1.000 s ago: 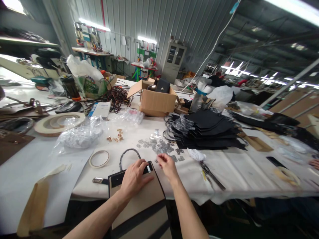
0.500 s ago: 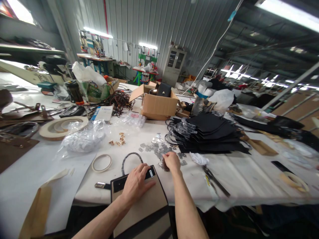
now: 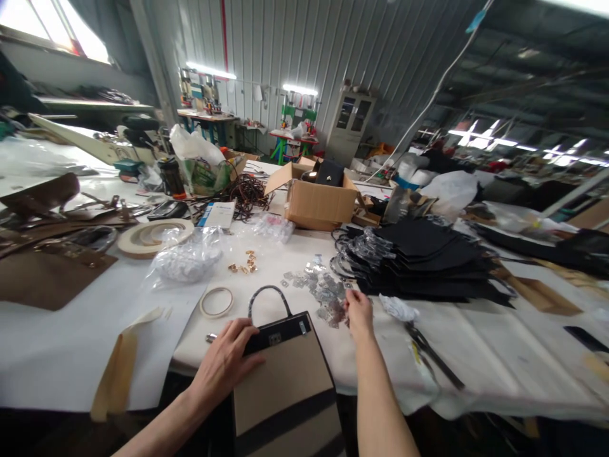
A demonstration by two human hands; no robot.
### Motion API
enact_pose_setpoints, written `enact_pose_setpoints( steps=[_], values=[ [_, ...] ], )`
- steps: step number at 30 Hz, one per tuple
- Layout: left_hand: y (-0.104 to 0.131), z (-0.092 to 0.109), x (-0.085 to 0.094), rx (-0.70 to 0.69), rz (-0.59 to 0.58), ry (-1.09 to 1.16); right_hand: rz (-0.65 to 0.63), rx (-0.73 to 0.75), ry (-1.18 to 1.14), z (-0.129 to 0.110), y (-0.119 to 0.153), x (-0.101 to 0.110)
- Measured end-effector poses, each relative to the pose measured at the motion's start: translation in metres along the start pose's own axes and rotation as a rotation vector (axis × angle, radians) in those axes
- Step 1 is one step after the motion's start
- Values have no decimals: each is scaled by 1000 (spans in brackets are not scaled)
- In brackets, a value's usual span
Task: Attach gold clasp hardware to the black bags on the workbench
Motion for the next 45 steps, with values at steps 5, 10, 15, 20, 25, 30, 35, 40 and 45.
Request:
enact_pose_setpoints(
  steps=[5, 10, 15, 20, 25, 30, 35, 40, 45],
  values=[
    [24, -24, -1, 46, 97, 168, 86, -80, -281, -16, 29, 3],
    [31, -40, -8, 43, 136, 292, -130, -162, -510, -49, 94, -44],
    [28, -40, -4, -22, 105, 280, -462, -182, -305, -67, 161, -115],
    [27, -36, -2, -57, 130, 249, -601, -96, -66, -73, 181, -155],
    [28, -36, -7, -108, 190, 271, -622, 114, 182, -95, 179, -166],
    [29, -43, -9, -109, 165, 293, -671, 175, 269, -94, 174, -177],
    [28, -50, -7, -84, 74, 323, -734, 213, 313, -91, 175, -187],
    [28, -50, -3, -56, 88, 374, -699, 283, 385, -90, 178, -192],
    [28, -51, -5, -39, 80, 397, -610, 358, 462, -84, 178, -196]
  ],
)
Point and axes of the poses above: each hand's wrist, its own y-axis away from the middle knuckle, its own x-axis out of the back of the hand, z = x × y, the point moved 8 cm from there along -y, towards the middle knuckle, and after that the axes turned 9 degrees about -z, right-handed, at the moved point
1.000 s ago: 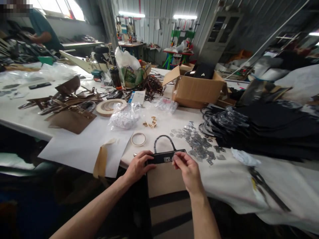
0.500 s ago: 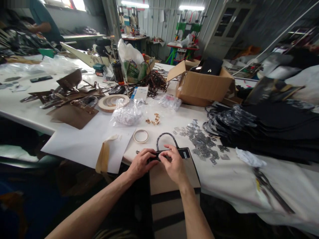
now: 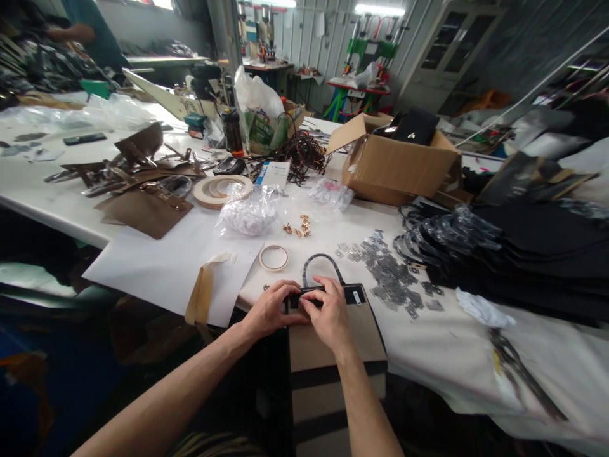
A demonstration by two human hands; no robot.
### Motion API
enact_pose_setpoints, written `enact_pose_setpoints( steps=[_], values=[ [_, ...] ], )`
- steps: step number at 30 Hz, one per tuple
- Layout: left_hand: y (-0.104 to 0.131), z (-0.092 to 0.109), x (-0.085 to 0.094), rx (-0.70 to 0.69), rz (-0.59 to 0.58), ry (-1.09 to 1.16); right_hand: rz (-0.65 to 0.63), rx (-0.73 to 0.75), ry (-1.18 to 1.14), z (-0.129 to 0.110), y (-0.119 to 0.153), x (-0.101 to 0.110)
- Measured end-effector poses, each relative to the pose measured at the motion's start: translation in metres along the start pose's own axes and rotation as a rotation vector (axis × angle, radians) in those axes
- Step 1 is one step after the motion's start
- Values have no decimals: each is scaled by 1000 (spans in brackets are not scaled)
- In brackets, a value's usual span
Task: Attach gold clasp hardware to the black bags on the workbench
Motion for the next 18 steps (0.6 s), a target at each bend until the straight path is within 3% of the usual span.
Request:
enact_pose_setpoints(
  steps=[13, 16, 18],
  values=[
    [0, -1, -2, -13, 13, 3, 103, 33, 55, -5, 1, -5],
    [0, 3, -3, 9, -16, -28, 137, 52, -100, -6, 12, 7],
    [-2, 9, -3, 30, -42, -68, 239, 28, -244, 7, 26, 32]
  ],
)
Point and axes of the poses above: each hand's wrist, its own y-axis away from the middle knuckle, its own x-axis out of the back of the hand, z = x × y, the point moved 8 cm from there along -y, towards the middle knuckle, and after that the axes turned 9 degrees about -z, right-handed, at the moved point
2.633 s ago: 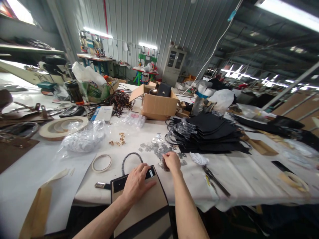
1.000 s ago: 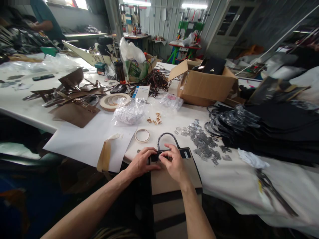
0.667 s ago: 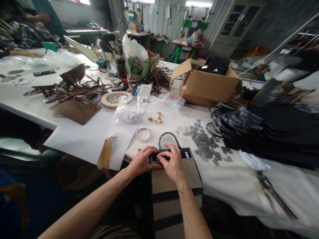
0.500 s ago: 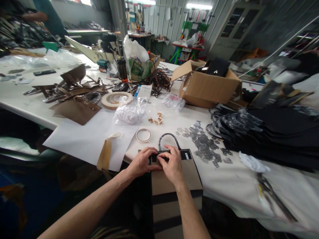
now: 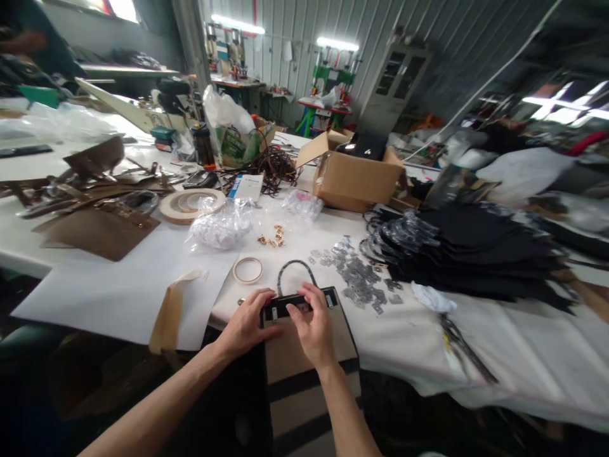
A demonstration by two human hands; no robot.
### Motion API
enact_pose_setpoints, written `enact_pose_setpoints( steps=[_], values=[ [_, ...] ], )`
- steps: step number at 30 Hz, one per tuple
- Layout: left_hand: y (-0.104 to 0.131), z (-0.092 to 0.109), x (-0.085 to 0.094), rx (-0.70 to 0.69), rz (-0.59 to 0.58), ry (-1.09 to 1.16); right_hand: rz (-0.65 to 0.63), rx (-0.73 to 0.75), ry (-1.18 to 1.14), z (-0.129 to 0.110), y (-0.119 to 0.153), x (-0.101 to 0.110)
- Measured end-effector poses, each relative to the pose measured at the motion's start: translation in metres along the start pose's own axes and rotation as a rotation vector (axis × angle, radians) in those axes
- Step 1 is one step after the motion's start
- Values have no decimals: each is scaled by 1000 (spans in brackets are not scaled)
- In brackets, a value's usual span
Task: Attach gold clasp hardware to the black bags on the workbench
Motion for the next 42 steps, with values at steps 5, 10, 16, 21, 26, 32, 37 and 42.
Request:
enact_pose_setpoints(
  steps=[5, 10, 16, 21, 26, 32, 37, 42],
  values=[
    [-16, 35, -5, -92, -84, -204, 556, -100, 55, 46, 35, 154],
    [-45, 84, -47, -319, -226, -326, 756, -361, 547, 114, 71, 308],
    [-72, 87, -86, -230, -272, -443, 429, -849, 632, 223, 101, 373],
    [-74, 84, -88, -259, -264, -464, 464, -560, 682, 213, 108, 365],
    [-77, 83, -87, -283, -278, -472, 730, -362, 440, 147, 86, 322],
    [-73, 80, -86, -328, -301, -523, 696, -142, -786, 80, 13, 194],
    [-69, 76, -84, -335, -308, -483, 626, -130, -978, 54, -15, 116],
    [-69, 74, -85, -321, -312, -460, 717, -107, -885, 62, -13, 97]
  ],
)
Point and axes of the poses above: each hand's wrist, its own y-axis away from the middle knuckle, its own x-axis out of the back of the hand, z = x × y, the point moved 8 cm from there along -y, towards the middle knuckle, and after that the axes turned 9 degrees about -z, right-handed, at the moved point
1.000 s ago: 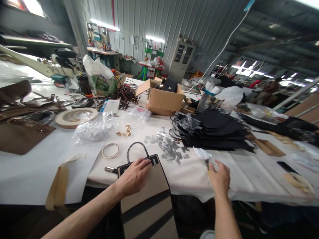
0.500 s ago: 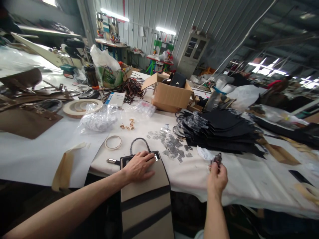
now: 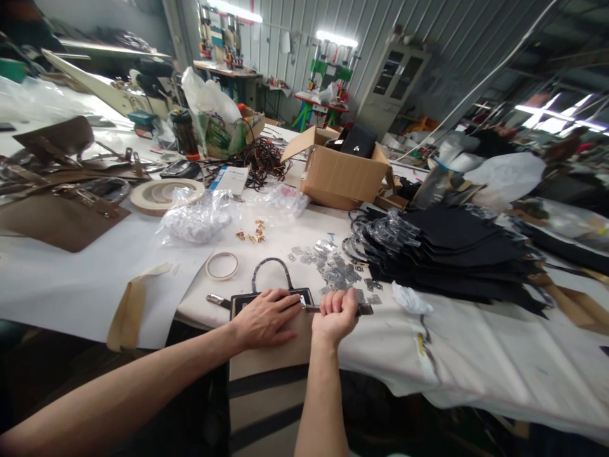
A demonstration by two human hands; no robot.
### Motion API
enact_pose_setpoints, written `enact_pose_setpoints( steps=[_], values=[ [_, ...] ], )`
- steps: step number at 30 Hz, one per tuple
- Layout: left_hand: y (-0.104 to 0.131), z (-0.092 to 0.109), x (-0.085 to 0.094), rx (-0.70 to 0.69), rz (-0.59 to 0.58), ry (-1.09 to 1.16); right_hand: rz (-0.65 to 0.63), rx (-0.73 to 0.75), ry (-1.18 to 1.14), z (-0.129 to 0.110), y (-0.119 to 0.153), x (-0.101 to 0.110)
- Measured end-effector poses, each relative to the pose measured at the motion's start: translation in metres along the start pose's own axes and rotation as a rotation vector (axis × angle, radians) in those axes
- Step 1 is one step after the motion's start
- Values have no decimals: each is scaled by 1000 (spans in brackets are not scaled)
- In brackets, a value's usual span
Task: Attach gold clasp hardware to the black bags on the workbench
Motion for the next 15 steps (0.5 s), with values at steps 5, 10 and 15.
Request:
enact_pose_setpoints(
  steps=[5, 10, 15],
  values=[
    [-1, -1, -2, 9, 1, 6, 49, 45, 23, 3, 1, -3],
    [-3, 0, -1, 15, -21, 8, 61, 175, 104, -3, 10, -15],
    [-1, -1, 0, 8, 4, 49, -1, 236, 361, 0, 17, -26]
  ],
)
Point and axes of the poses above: each hand's wrist, its own y-axis away from the middle knuckle, its own x-axis out of the back of the hand, z = x × y, the point moved 8 cm from there along -y, towards the middle knuckle, and after that the axes turned 9 degrees about -z, right-handed, at the moved point
